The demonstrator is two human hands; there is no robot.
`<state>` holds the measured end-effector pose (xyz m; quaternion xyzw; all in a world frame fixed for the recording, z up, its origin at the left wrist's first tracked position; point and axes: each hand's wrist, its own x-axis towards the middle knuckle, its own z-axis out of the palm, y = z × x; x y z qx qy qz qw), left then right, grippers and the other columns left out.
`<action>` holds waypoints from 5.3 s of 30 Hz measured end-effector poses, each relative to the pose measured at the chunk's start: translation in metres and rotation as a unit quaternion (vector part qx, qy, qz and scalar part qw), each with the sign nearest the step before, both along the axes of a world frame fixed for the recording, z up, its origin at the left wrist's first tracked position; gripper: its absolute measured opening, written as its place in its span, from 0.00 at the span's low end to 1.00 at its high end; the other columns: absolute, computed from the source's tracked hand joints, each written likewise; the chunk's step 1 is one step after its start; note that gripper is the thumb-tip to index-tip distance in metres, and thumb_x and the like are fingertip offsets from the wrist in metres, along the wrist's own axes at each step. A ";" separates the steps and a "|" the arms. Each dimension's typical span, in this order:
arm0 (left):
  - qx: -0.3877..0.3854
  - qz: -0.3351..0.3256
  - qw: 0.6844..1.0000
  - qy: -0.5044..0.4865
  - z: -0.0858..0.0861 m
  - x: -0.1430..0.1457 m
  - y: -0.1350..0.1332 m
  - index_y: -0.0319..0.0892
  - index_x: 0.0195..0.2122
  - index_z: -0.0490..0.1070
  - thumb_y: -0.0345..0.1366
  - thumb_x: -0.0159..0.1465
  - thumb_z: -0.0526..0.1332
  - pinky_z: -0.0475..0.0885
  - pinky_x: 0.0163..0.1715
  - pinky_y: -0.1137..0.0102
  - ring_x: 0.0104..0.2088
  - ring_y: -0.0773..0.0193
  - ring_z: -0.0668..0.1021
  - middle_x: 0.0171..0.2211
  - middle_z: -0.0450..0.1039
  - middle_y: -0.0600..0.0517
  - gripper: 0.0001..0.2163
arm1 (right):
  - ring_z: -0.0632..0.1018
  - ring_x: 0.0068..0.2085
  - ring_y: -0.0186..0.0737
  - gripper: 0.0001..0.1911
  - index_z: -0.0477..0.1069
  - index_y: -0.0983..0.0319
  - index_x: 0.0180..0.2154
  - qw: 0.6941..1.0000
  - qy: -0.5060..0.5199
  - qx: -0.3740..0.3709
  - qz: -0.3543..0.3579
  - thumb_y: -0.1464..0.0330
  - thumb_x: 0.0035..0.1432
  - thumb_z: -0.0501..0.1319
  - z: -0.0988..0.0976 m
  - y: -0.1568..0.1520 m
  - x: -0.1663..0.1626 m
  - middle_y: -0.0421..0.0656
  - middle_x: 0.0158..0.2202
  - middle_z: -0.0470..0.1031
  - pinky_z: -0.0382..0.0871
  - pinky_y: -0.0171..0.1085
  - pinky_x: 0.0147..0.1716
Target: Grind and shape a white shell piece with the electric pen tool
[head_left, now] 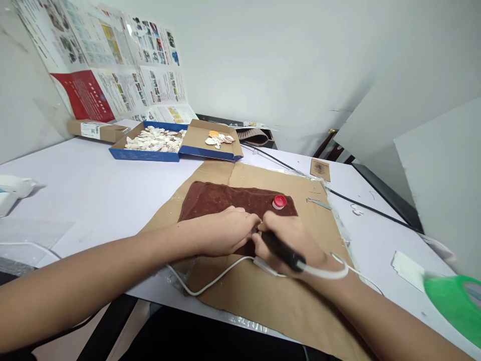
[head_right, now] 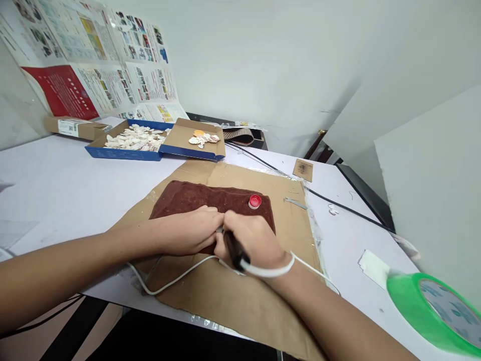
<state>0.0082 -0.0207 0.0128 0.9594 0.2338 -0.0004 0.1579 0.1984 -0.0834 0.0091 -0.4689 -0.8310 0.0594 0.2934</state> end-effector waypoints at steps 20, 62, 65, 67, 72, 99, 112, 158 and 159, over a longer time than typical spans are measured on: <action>0.011 -0.012 0.999 -0.029 -0.006 -0.005 0.002 0.41 0.49 0.73 0.37 0.78 0.50 0.71 0.47 0.59 0.45 0.52 0.79 0.48 0.79 0.44 0.12 | 0.66 0.22 0.33 0.14 0.59 0.56 0.27 0.985 0.135 -0.106 -0.010 0.65 0.61 0.63 0.004 0.001 0.027 0.34 0.21 0.68 0.59 0.34 0.22; -0.070 0.030 0.992 -0.097 -0.006 -0.003 0.001 0.42 0.50 0.72 0.34 0.72 0.55 0.72 0.51 0.57 0.46 0.52 0.81 0.47 0.80 0.45 0.09 | 0.67 0.22 0.36 0.10 0.60 0.55 0.31 0.986 -0.025 0.152 0.066 0.75 0.63 0.56 -0.012 -0.018 -0.004 0.36 0.23 0.68 0.63 0.36 0.22; -0.066 0.028 0.994 -0.086 -0.005 -0.003 0.000 0.42 0.50 0.72 0.35 0.73 0.53 0.72 0.49 0.57 0.44 0.53 0.81 0.45 0.80 0.45 0.10 | 0.67 0.22 0.35 0.11 0.59 0.55 0.31 0.986 -0.020 0.148 0.070 0.75 0.62 0.56 -0.012 -0.017 0.000 0.36 0.23 0.68 0.62 0.36 0.22; -0.063 0.028 0.995 -0.077 -0.003 -0.003 0.000 0.41 0.49 0.71 0.34 0.73 0.53 0.71 0.48 0.57 0.43 0.53 0.80 0.44 0.80 0.45 0.10 | 0.67 0.22 0.35 0.10 0.59 0.55 0.32 0.986 -0.010 0.144 0.079 0.75 0.62 0.57 -0.013 -0.016 0.004 0.35 0.24 0.68 0.61 0.36 0.23; -0.048 0.025 0.997 -0.063 -0.002 -0.003 -0.002 0.41 0.47 0.71 0.34 0.74 0.51 0.71 0.49 0.56 0.44 0.52 0.79 0.44 0.79 0.44 0.09 | 0.69 0.24 0.35 0.08 0.61 0.56 0.34 0.989 -0.007 0.108 0.100 0.74 0.61 0.58 -0.011 -0.013 0.015 0.37 0.26 0.70 0.63 0.35 0.24; -0.014 0.011 0.999 -0.049 -0.007 -0.002 -0.001 0.42 0.43 0.70 0.34 0.76 0.51 0.70 0.44 0.60 0.41 0.54 0.78 0.43 0.78 0.47 0.09 | 0.67 0.24 0.36 0.08 0.60 0.56 0.35 0.981 -0.030 0.131 0.142 0.73 0.64 0.56 -0.013 -0.010 0.017 0.36 0.26 0.68 0.60 0.36 0.26; 0.019 0.029 0.999 -0.038 -0.002 -0.001 -0.007 0.38 0.56 0.72 0.35 0.75 0.53 0.76 0.45 0.58 0.43 0.48 0.83 0.44 0.81 0.42 0.14 | 0.67 0.23 0.35 0.06 0.60 0.56 0.37 0.985 -0.019 0.137 0.106 0.73 0.63 0.56 -0.014 -0.012 0.007 0.35 0.26 0.69 0.63 0.35 0.25; -0.047 -0.038 0.994 -0.089 0.007 -0.010 0.015 0.43 0.56 0.78 0.30 0.71 0.58 0.73 0.45 0.65 0.44 0.54 0.82 0.45 0.83 0.46 0.16 | 0.69 0.27 0.32 0.10 0.62 0.57 0.34 0.985 0.115 -0.017 0.126 0.71 0.69 0.60 -0.012 0.003 0.038 0.35 0.28 0.67 0.62 0.34 0.27; -0.045 -0.038 0.994 -0.087 0.007 -0.010 0.014 0.43 0.57 0.78 0.30 0.71 0.57 0.73 0.45 0.65 0.45 0.54 0.82 0.46 0.83 0.46 0.16 | 0.69 0.27 0.32 0.10 0.61 0.57 0.35 0.985 0.109 -0.013 0.131 0.71 0.69 0.60 -0.011 0.002 0.038 0.35 0.29 0.66 0.62 0.34 0.27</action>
